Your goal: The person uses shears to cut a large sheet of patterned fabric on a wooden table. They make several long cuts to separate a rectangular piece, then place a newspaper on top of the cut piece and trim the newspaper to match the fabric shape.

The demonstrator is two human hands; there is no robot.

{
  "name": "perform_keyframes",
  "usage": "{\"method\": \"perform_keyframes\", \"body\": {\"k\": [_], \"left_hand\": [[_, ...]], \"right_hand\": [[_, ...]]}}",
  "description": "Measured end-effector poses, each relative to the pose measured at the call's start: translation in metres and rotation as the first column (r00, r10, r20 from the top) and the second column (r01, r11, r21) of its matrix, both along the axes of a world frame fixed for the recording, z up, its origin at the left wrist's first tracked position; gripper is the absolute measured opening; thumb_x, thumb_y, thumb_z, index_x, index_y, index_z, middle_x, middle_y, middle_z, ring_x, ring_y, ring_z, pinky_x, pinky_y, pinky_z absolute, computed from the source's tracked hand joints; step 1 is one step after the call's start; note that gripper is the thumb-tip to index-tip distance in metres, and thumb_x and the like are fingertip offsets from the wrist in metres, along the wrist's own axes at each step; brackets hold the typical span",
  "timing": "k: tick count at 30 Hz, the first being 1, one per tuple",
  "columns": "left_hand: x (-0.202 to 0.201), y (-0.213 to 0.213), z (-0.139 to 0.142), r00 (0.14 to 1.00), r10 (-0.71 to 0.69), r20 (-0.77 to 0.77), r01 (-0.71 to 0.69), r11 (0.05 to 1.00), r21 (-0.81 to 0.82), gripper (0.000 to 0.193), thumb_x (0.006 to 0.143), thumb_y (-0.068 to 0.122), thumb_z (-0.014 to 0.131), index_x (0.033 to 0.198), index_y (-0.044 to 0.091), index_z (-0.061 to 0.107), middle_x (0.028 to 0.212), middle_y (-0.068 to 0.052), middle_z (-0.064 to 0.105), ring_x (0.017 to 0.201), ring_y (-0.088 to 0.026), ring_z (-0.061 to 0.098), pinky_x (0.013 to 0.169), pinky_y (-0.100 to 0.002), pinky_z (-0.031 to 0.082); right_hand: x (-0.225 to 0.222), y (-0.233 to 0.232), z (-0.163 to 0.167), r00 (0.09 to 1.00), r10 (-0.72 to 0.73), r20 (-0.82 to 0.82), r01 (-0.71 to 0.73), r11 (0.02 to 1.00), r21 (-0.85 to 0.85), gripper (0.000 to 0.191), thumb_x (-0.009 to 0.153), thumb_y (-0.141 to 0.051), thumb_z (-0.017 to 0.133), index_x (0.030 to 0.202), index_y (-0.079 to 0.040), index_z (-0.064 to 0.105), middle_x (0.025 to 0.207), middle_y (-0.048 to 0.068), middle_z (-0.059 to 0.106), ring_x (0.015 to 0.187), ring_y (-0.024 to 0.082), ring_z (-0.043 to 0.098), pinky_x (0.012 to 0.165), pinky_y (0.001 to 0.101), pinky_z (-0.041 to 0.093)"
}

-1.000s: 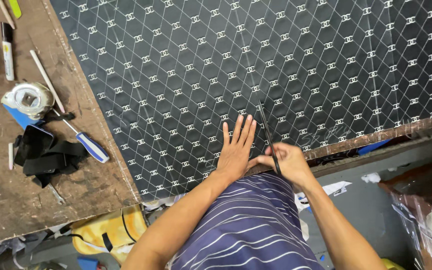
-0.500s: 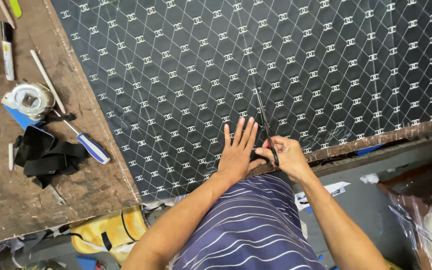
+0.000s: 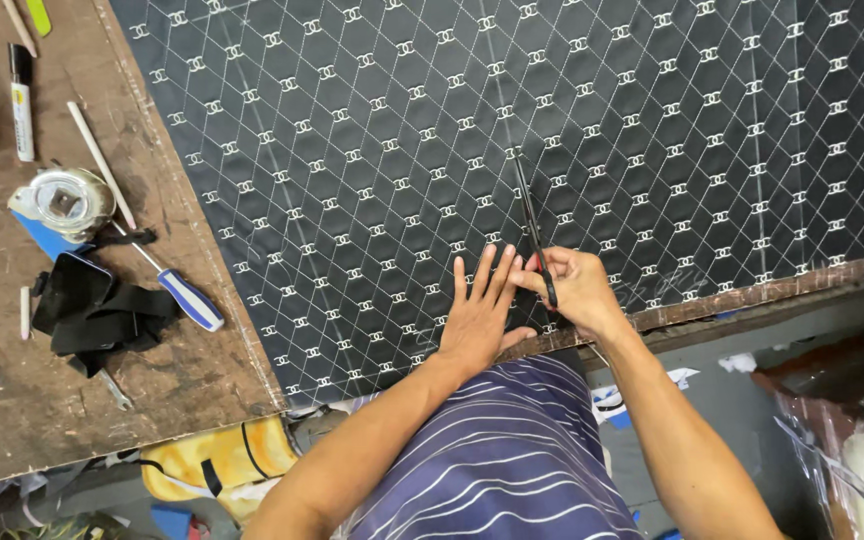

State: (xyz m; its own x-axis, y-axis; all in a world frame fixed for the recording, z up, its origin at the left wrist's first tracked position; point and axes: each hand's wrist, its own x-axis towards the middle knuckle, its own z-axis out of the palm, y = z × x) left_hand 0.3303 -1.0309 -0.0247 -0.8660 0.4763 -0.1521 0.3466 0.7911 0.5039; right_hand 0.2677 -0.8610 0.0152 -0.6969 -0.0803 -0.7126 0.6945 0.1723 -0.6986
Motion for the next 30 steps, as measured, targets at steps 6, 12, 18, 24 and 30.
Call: {"method": "perform_keyframes", "body": {"k": [6,12,18,24,30], "left_hand": [[-0.001,-0.001,-0.002,0.999,-0.047,0.006,0.047,0.998,-0.038,0.086,0.088,0.063,0.064,0.157,0.022,0.034,0.170,-0.018,0.014,0.158,-0.040,0.006,0.122,-0.072,0.004],[-0.002,-0.001,0.000,0.996,-0.089,0.011,0.090,0.991,-0.097,0.074,0.091,0.064,0.059,0.157,0.045,0.032,0.170,-0.022,0.010,0.158,-0.043,0.005,0.119,-0.076,0.005],[-0.005,-0.001,0.003,0.995,-0.095,-0.016,0.092,0.989,-0.114,0.076,0.091,0.064,0.057,0.160,0.048,0.027,0.171,-0.024,0.008,0.158,-0.044,0.005,0.118,-0.074,0.007],[-0.007,-0.002,0.004,0.995,-0.099,-0.003,0.098,0.989,-0.111,0.078,0.091,0.065,0.057,0.160,0.047,0.026,0.171,-0.023,0.008,0.158,-0.043,0.005,0.119,-0.075,0.008],[-0.009,-0.003,0.005,0.995,-0.103,0.008,0.103,0.987,-0.123,0.078,0.091,0.065,0.057,0.160,0.047,0.024,0.170,-0.023,0.009,0.157,-0.043,0.005,0.118,-0.074,0.008]], "right_hand": [[-0.005,-0.001,0.009,1.000,0.015,0.001,-0.015,1.000,-0.021,0.024,0.079,-0.017,0.087,0.086,-0.002,0.069,0.059,-0.004,0.057,0.048,0.003,0.046,0.043,0.0216,0.033],[-0.042,-0.015,0.010,0.999,0.048,-0.011,-0.048,0.999,0.013,0.023,0.081,-0.019,0.085,0.088,-0.003,0.070,0.061,-0.004,0.059,0.049,0.004,0.047,0.044,0.0222,0.033],[-0.058,-0.020,0.006,0.999,0.041,-0.031,-0.041,0.999,0.025,0.023,0.081,-0.020,0.085,0.089,-0.004,0.071,0.064,-0.005,0.060,0.051,0.002,0.047,0.046,0.0217,0.036],[-0.057,-0.018,0.004,0.999,0.023,-0.046,-0.022,1.000,0.019,0.023,0.081,-0.019,0.087,0.086,-0.002,0.070,0.061,-0.004,0.056,0.049,0.003,0.044,0.044,0.0221,0.032],[-0.075,-0.030,0.010,0.999,0.042,-0.033,-0.041,0.999,0.031,0.023,0.081,-0.019,0.086,0.086,-0.003,0.071,0.059,-0.003,0.058,0.047,0.004,0.046,0.043,0.0218,0.034]]}}
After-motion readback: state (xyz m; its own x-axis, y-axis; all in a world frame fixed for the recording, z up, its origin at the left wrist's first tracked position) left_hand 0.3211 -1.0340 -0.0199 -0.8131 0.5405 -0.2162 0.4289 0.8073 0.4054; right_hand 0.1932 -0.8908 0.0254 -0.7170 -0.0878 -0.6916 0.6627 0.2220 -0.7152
